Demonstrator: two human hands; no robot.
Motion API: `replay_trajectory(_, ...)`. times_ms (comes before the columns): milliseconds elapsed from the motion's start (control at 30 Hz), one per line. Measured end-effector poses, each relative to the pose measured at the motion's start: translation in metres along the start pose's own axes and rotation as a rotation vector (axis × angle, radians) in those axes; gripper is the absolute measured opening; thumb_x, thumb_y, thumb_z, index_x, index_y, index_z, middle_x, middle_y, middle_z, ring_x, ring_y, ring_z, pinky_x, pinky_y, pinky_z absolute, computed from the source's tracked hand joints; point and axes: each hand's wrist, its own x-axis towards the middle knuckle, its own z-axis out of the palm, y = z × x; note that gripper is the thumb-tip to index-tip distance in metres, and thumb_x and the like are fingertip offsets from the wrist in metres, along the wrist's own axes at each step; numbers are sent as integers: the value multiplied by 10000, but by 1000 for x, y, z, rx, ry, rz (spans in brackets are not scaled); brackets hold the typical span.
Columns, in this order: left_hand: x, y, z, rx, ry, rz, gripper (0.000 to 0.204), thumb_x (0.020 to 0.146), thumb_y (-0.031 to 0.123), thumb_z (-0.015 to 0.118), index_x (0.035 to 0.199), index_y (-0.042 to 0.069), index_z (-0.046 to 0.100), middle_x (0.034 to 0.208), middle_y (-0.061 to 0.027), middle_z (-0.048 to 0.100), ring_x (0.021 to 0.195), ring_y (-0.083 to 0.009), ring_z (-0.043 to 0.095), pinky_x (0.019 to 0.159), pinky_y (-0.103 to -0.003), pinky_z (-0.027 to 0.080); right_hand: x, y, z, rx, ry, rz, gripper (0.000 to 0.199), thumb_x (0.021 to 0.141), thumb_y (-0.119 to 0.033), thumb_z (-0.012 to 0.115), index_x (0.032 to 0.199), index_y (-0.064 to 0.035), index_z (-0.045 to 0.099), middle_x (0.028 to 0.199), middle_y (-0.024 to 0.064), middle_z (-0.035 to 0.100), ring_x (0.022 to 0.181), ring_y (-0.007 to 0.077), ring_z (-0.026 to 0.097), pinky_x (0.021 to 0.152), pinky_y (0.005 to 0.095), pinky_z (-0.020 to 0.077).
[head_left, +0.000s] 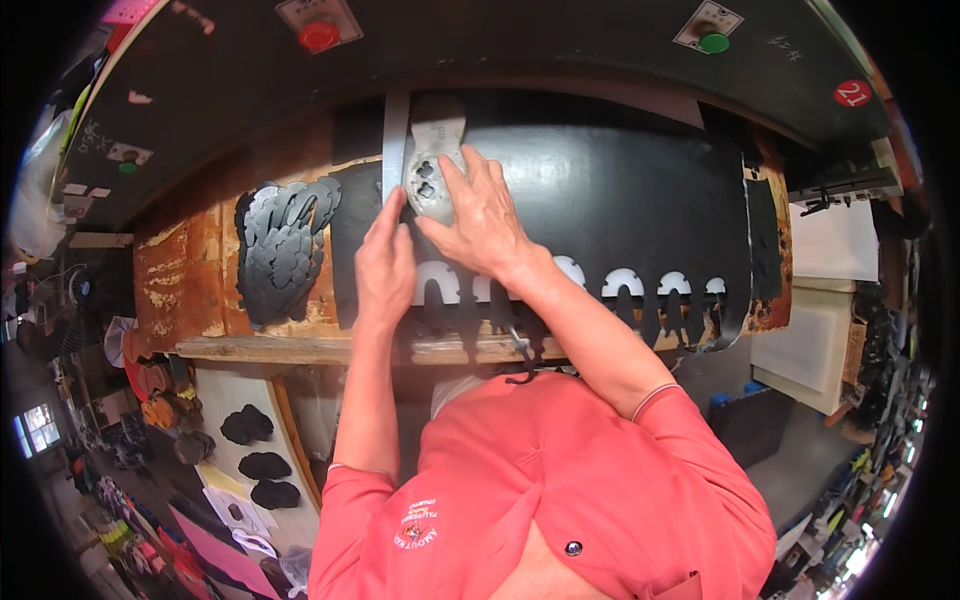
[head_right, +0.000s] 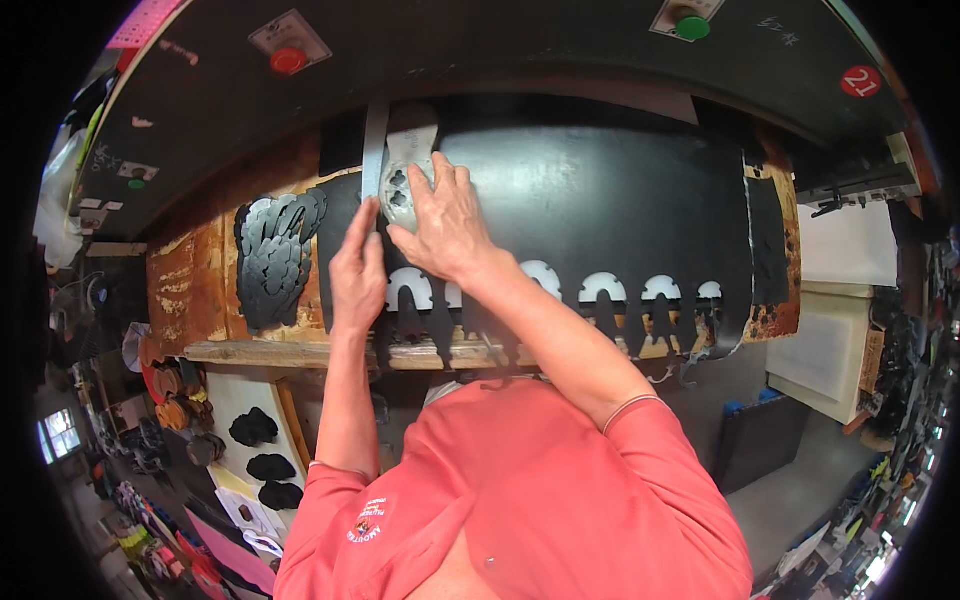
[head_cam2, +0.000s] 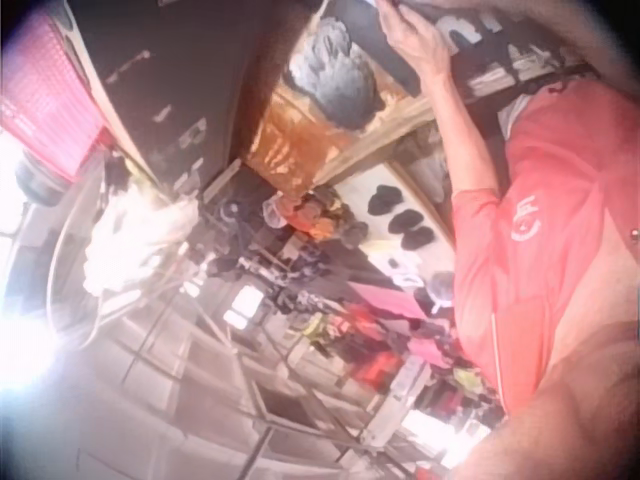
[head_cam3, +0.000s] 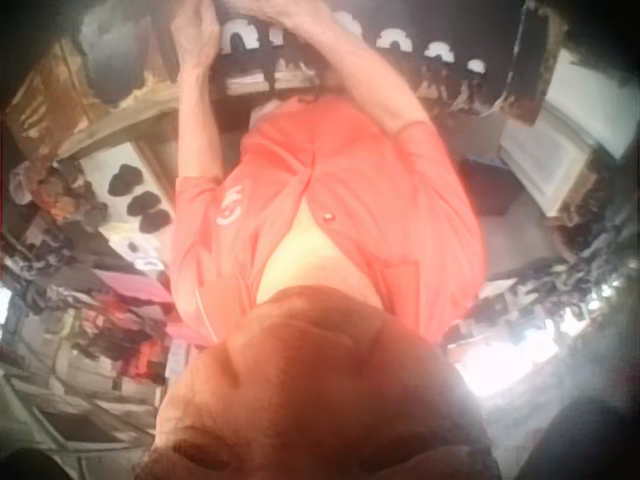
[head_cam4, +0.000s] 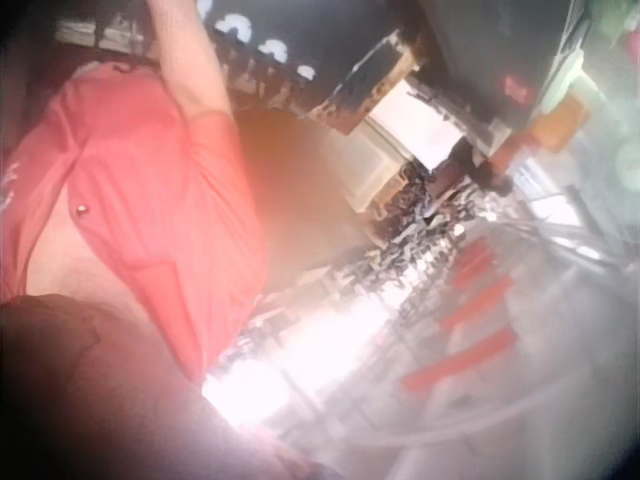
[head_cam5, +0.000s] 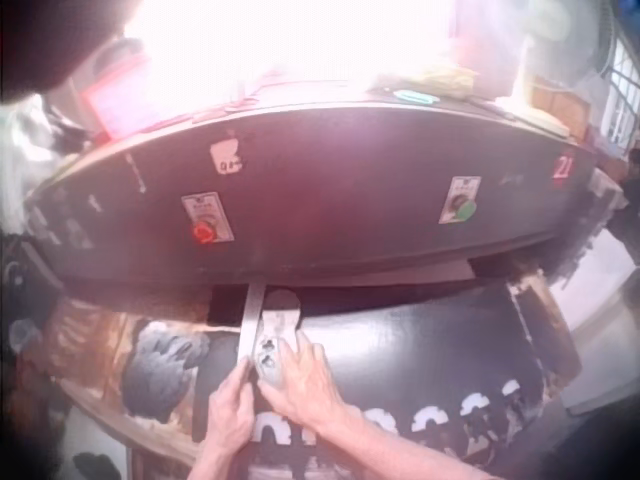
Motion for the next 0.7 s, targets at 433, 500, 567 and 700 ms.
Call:
replay_trajectory(433, 12, -4, 6, 393, 25, 235, 372, 974, 52, 705, 1339, -4, 660, 1264, -235, 726, 1240, -397, 674, 1097, -526, 489, 14, 19, -29, 790, 13, 408, 783, 773, -228, 892, 1462, 15, 611, 1468, 221, 591, 1372, 288, 569, 1161, 399, 456)
replay_trajectory(500, 17, 9, 8, 336, 17, 205, 352, 964, 123, 749, 1289, -5, 700, 1242, -226, 732, 1189, -395, 682, 1072, -513, 491, 14, 26, -41, 1037, -49, 436, 783, 841, -179, 887, 1509, 48, 547, 1391, 129, 651, 1273, 186, 614, 1112, 338, 480)
replay_trajectory(567, 22, 22, 15, 163, 42, 150, 411, 923, 253, 832, 1229, -10, 750, 1191, -200, 746, 1105, -377, 681, 1017, -480, 503, 13, 29, -43, 1139, -28, 456, 788, 870, -159, 870, 1526, 82, 504, 1371, 121, 653, 1248, 177, 616, 1095, 335, 488)
replay_trajectory(700, 32, 36, 36, -440, -303, -273, 519, 927, 209, 852, 1389, 26, 697, 1183, -146, 755, 987, -188, 720, 868, -345, 572, 13, 32, -39, 1234, 9, 458, 772, 890, -138, 851, 1523, 107, 483, 1368, 135, 650, 1239, 186, 621, 1091, 343, 493)
